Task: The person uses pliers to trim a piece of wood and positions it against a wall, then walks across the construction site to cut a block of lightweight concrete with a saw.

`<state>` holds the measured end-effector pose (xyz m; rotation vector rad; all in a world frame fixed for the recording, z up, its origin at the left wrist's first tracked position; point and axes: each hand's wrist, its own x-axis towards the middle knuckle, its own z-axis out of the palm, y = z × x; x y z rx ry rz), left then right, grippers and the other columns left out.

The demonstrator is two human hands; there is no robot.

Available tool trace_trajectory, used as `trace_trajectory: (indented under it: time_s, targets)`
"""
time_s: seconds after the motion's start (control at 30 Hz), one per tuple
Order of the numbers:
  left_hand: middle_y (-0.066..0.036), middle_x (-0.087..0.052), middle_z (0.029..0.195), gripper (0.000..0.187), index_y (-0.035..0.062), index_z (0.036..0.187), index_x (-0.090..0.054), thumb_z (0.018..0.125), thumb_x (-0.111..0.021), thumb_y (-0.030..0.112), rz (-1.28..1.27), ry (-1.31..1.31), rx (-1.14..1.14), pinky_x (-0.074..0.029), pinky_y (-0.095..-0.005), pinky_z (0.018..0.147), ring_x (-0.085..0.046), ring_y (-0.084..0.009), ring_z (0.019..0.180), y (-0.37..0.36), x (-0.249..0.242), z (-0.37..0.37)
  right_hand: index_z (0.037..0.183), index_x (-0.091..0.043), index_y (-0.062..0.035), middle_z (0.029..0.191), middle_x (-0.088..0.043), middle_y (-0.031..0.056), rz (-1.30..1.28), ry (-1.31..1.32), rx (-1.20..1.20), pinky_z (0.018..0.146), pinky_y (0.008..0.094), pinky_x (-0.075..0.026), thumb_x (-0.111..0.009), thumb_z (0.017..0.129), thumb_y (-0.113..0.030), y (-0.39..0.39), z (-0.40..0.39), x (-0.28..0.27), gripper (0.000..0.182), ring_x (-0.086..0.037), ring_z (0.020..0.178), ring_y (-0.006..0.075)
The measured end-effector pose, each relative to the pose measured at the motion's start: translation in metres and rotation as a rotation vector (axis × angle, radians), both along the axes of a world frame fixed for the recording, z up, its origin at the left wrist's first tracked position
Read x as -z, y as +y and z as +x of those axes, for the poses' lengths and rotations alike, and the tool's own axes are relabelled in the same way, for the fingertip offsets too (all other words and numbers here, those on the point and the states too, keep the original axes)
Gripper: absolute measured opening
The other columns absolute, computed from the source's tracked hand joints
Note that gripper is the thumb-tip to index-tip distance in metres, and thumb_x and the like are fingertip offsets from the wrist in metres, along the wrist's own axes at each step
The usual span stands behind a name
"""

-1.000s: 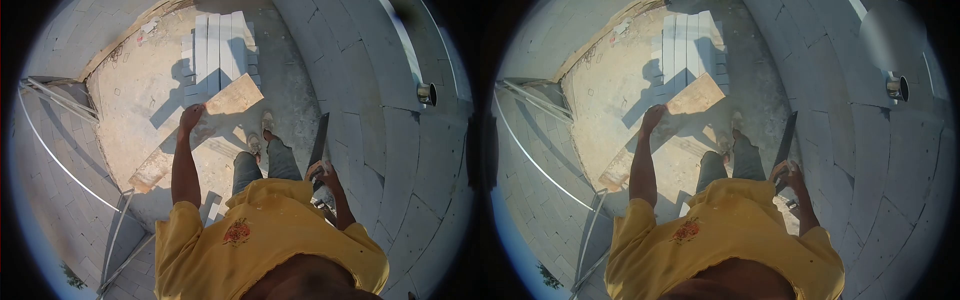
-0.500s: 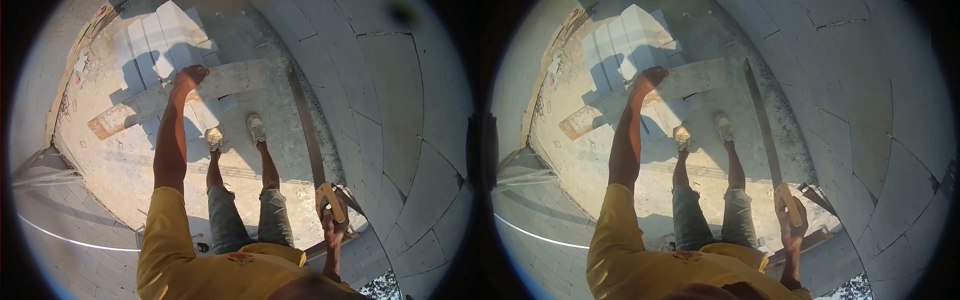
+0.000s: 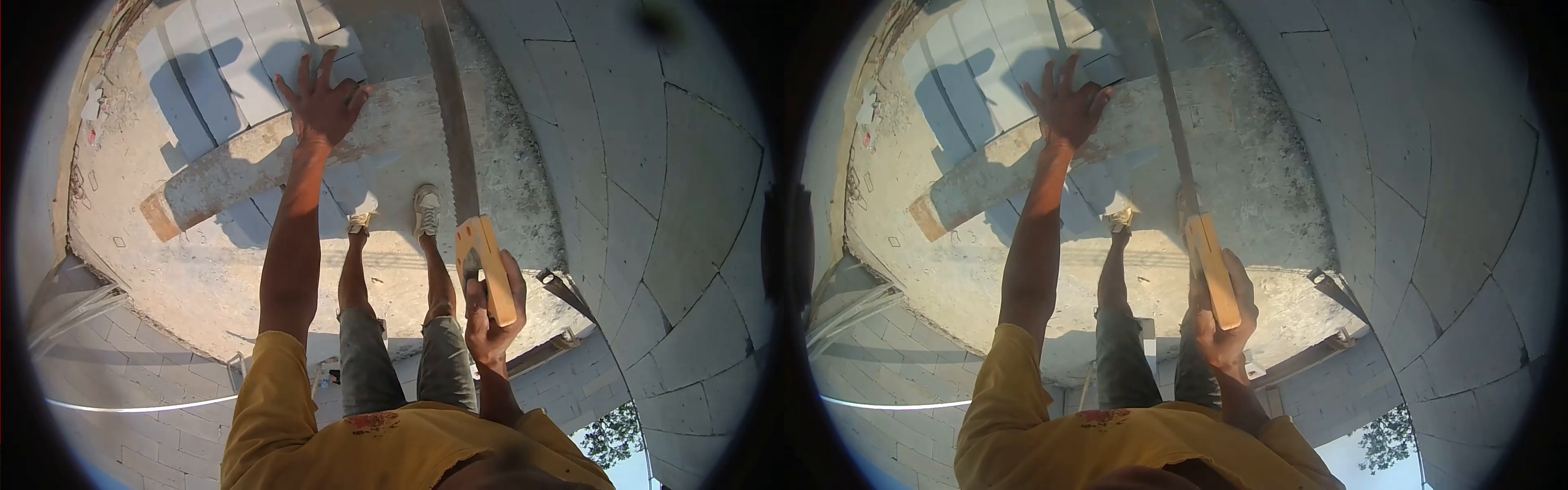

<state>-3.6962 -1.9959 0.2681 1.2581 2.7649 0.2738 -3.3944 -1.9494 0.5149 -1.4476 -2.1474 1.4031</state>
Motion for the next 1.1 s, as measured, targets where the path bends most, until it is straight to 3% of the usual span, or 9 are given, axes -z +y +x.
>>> trace_trajectory:
  time_s: [0.03,0.13,0.23,0.33,0.43,0.6,0.93,1.1]
  targets:
    - [0.0,-0.051,0.141,0.04,0.0246,0.091,-0.076,0.093,-0.054,0.058,0.025,0.007,0.004,-0.011,-0.0746,0.108,-0.029,-0.0333,0.142,0.001,0.004,-0.002,0.134,-0.049,0.0087,0.112,-0.061,0.0149,-0.005,0.016,-0.021,0.081,0.028,-0.049,-0.066,0.092,-0.013,-0.003,-0.015,0.007,0.05,-0.06,0.091,0.0147]
    - [0.005,-0.053,0.139,0.037,0.0213,0.085,-0.075,0.093,-0.056,0.052,0.061,0.001,0.017,-0.018,-0.073,0.107,-0.034,-0.0322,0.139,-0.002,0.008,-0.003,0.136,-0.049,0.0067,0.128,-0.059,0.0194,-0.023,-0.035,-0.095,0.098,0.0345,-0.045,-0.063,0.093,-0.013,-0.022,-0.019,0.026,0.049,-0.058,0.116,0.0243]
    - [0.007,-0.058,0.134,0.037,0.0199,0.086,-0.074,0.095,-0.054,0.05,0.038,-0.018,0.038,-0.018,-0.0721,0.108,-0.036,-0.0305,0.138,-0.002,0.007,-0.003,0.139,-0.047,0.003,0.126,-0.061,0.0197,-0.098,-0.071,-0.051,0.098,0.0348,-0.047,-0.061,0.093,-0.013,-0.039,-0.029,0.025,0.05,-0.061,0.114,0.0242]
    - [0.009,-0.062,0.128,0.037,0.0197,0.089,-0.074,0.095,-0.053,0.05,0.008,-0.015,0.05,-0.017,-0.0703,0.109,-0.038,-0.0284,0.137,-0.001,0.008,-0.004,0.14,-0.047,-0.0029,0.129,-0.06,0.0248,-0.063,-0.101,-0.11,0.093,0.0387,-0.054,-0.063,0.082,0.007,-0.051,-0.028,0.027,0.06,-0.065,0.113,0.0381]
    - [0.011,-0.065,0.123,0.036,0.0201,0.09,-0.074,0.096,-0.052,0.048,-0.014,-0.024,0.054,-0.017,-0.0686,0.11,-0.039,-0.0269,0.137,-0.002,0.006,-0.001,0.14,-0.047,-0.0012,0.124,-0.064,0.0211,-0.082,-0.123,-0.087,0.096,0.0347,-0.049,-0.06,0.093,-0.01,-0.066,-0.029,0.03,0.05,-0.064,0.112,0.0248]
    - [0.012,-0.068,0.117,0.036,0.0199,0.091,-0.074,0.098,-0.051,0.046,0.034,-0.023,0.034,-0.018,-0.0668,0.111,-0.04,-0.0261,0.135,-0.002,0.008,-0.005,0.141,-0.047,-0.0037,0.122,-0.065,0.0202,-0.142,-0.258,-0.057,0.089,0.0335,-0.053,-0.06,0.093,-0.007,-0.079,-0.036,0.031,0.049,-0.068,0.107,0.0248]
    - [0.004,-0.073,0.094,0.039,0.0188,0.086,-0.075,0.099,-0.05,0.046,0.04,0.008,0.021,-0.02,-0.0653,0.11,-0.045,-0.0253,0.13,0.0,0.015,-0.004,0.14,-0.049,-0.0092,0.123,-0.065,0.0165,-0.187,-0.399,-0.019,0.092,0.0334,-0.054,-0.065,0.091,-0.003,-0.093,-0.018,-0.008,0.052,-0.067,0.11,0.0242]
    - [0.003,-0.073,0.09,0.043,0.0185,0.084,-0.076,0.1,-0.048,0.047,0.045,-0.019,0.041,-0.018,-0.065,0.111,-0.046,-0.0251,0.129,-0.001,0.007,-0.006,0.138,-0.05,-0.0084,0.127,-0.063,0.017,-0.351,-0.294,-0.004,0.093,0.0348,-0.053,-0.061,0.093,0.0,-0.041,-0.089,0.04,0.048,-0.066,0.112,0.0249]
